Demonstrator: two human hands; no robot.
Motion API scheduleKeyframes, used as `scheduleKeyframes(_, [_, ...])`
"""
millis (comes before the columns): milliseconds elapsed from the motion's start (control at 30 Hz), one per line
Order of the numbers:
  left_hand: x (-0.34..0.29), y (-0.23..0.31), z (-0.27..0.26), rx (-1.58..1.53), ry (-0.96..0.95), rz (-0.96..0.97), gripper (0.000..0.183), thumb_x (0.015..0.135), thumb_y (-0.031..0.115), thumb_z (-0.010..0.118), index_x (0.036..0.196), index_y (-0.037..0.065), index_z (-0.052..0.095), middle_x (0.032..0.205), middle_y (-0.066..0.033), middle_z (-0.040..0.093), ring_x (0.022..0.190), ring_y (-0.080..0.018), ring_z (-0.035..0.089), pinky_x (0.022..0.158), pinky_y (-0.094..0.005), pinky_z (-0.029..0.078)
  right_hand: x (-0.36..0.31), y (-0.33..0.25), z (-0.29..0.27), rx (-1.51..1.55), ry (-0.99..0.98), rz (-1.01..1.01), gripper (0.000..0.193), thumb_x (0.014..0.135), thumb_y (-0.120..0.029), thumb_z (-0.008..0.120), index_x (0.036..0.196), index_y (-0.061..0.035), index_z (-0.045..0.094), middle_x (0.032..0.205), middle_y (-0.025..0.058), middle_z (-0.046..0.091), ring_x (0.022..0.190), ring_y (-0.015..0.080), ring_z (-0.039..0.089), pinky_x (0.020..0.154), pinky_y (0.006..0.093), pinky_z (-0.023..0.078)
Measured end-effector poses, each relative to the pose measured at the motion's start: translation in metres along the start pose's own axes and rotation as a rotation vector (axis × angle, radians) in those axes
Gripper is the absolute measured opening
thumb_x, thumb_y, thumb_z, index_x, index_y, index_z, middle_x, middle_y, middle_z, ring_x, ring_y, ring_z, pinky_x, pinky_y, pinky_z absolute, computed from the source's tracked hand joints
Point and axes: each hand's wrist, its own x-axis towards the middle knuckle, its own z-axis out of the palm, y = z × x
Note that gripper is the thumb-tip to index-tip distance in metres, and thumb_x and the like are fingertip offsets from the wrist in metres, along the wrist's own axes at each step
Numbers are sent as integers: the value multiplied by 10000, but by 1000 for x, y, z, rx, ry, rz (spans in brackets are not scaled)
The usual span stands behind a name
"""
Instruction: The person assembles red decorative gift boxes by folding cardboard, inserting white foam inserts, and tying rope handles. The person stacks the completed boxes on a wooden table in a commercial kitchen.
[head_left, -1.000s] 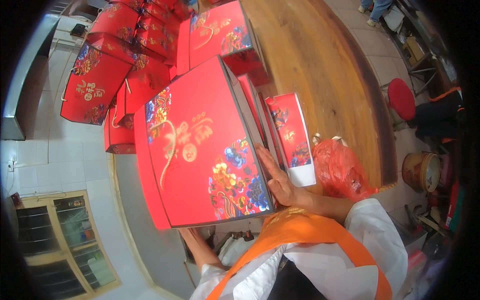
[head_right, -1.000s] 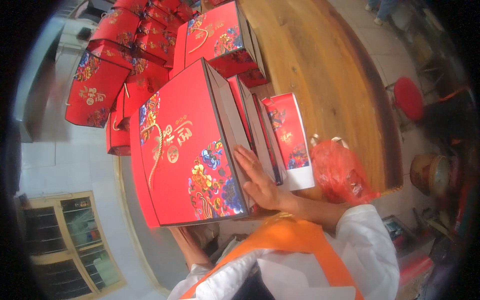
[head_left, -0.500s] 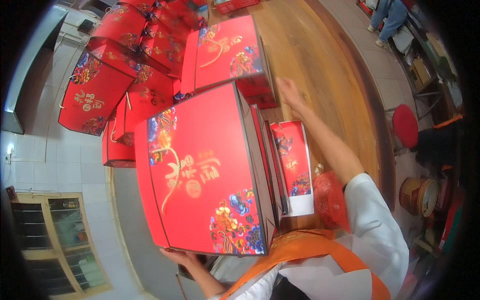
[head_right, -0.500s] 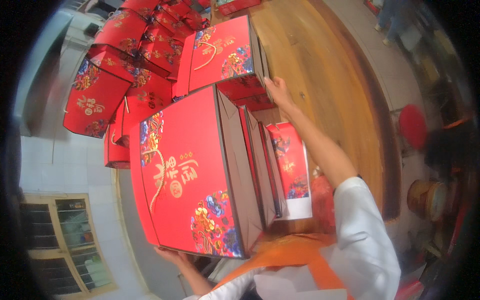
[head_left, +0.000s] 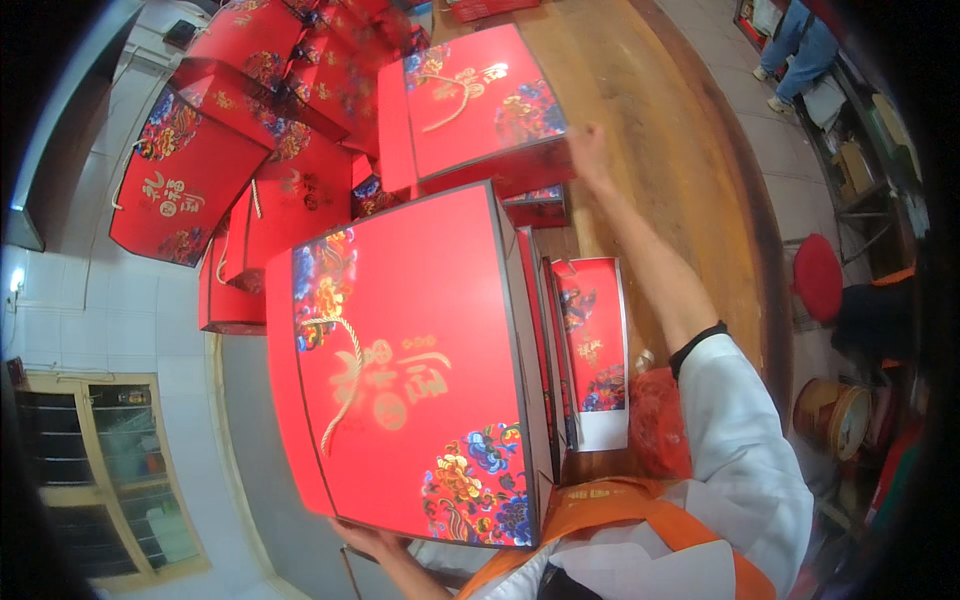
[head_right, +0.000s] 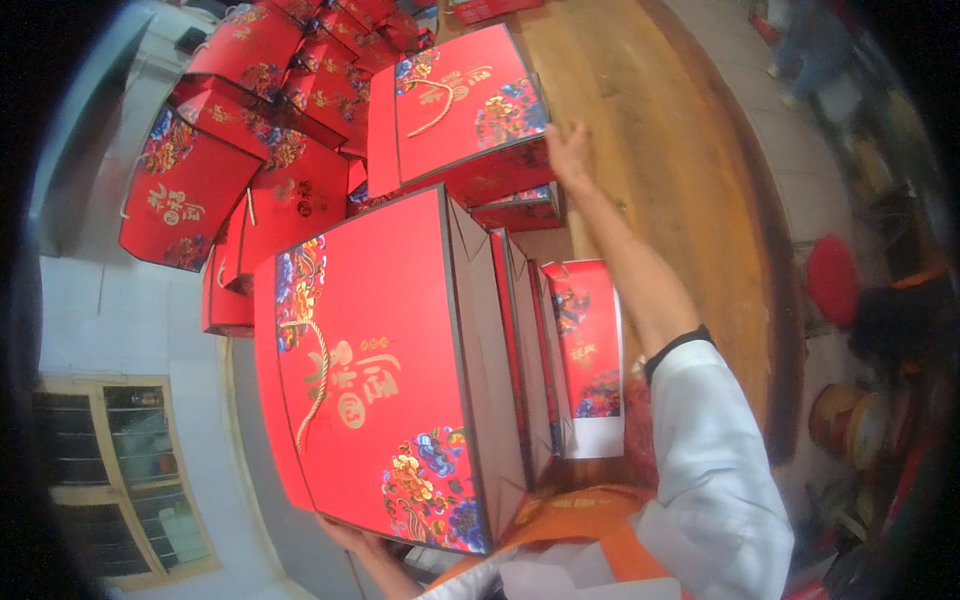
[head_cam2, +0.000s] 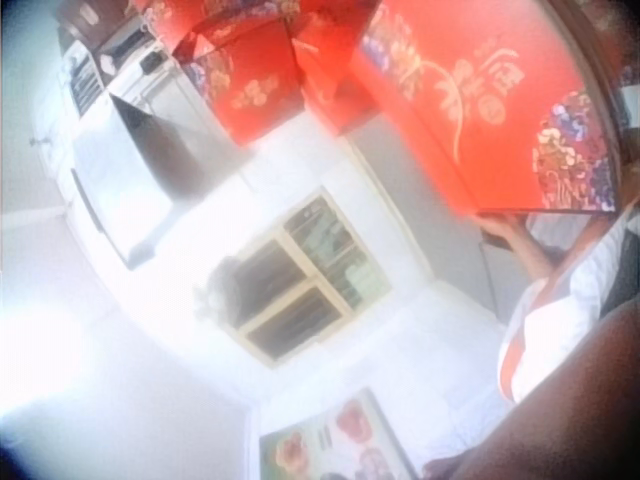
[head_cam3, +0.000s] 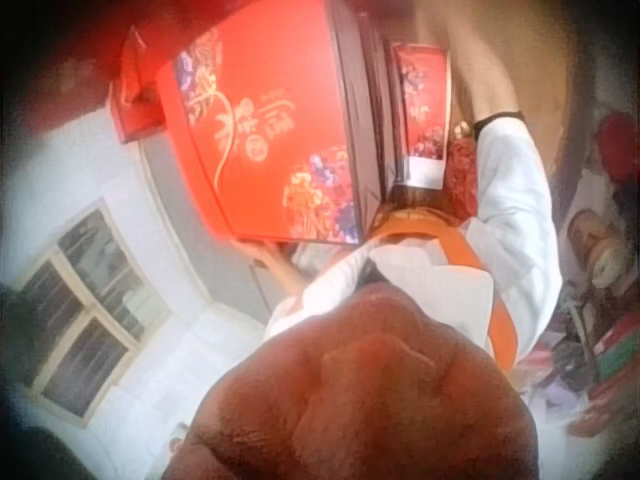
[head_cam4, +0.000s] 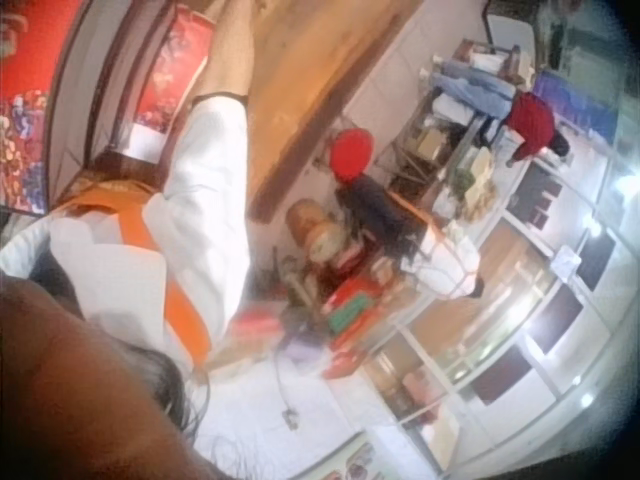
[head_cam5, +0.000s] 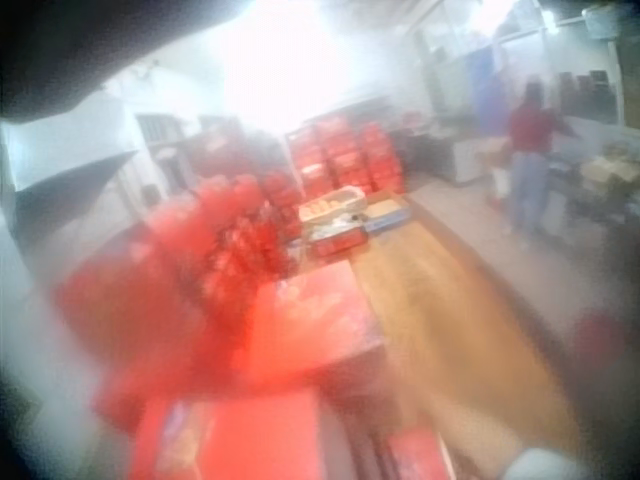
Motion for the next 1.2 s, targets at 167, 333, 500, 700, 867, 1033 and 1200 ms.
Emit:
scheduleKeyframes(167, [20, -9, -67, 22, 135, 45, 285, 890, 336, 379, 884, 87, 518, 917, -28, 534, 882, -165, 513, 786, -346, 421, 24, -2, -40, 168, 50, 169, 621, 786, -422, 551, 1206, 2, 379, 1238, 184, 419, 1150, 300, 400, 944, 378, 323])
scheduleKeyframes(333, [15, -15, -66, -9, 230, 35, 282, 891, 326, 375, 818, 94, 518, 839, -8, 539, 820, -128, 509, 716, -301, 429, -17, -37, -42, 350, -352, 538, 727, 750, -494, 595, 1268, -65, 320, 1263, 98, 417, 1184, 226, 356, 972, 392, 269])
scheduleKeyframes(500, [9, 1, -98, 138, -29, 93, 299, 875, 325, 382, 843, 64, 525, 867, -50, 545, 817, -156, 511, 713, -311, 420, -24, -21, -39, 359, -683, 308, 849, 694, -563, 608, 1331, -178, 199, 1340, 59, 260, 1235, 244, 195, 977, 470, 169])
scheduleKeyframes(700, [-8, 114, 23, 535, 158, 749, 342, 894, 255, 371, 1014, -27, 523, 1042, -96, 488, 986, -227, 468, 911, -352, 361, -11, 60, -21, 797, -643, 540, 787, 737, -557, 568, 1314, -117, 265, 1344, 103, 268, 1217, 275, 281, 928, 395, 322])
scheduleKeyframes(867, [-1, 140, 228, 688, -499, 808, 288, 865, 205, 451, 1048, 2, 542, 1087, -104, 513, 1056, -173, 473, 894, -298, 377, -3, 68, -10, 919, -473, 720, 744, 774, -561, 517, 1319, -129, 253, 1248, 106, 390, 1101, 237, 417, 891, 403, 376])
scheduleKeyframes(1033, [44, 40, 416, 1150, -1054, 438, 385, 851, 276, 511, 1165, 55, 479, 1127, -40, 504, 1056, -126, 460, 877, -293, 373, 6, 65, -24, 917, -398, 743, 778, 773, -558, 521, 1345, -143, 198, 1278, 121, 364, 1085, 233, 435, 872, 394, 388])
scheduleKeyframes(1200, [132, -43, 464, 2010, -1490, 163, 387, 820, 312, 516, 1092, 43, 455, 968, -152, 520, 874, -319, 542, 653, -505, 443, 10, 70, -31, 781, -538, 659, 798, 775, -580, 498, 1362, -155, 165, 1340, 93, 314, 1119, 231, 397, 892, 388, 345])
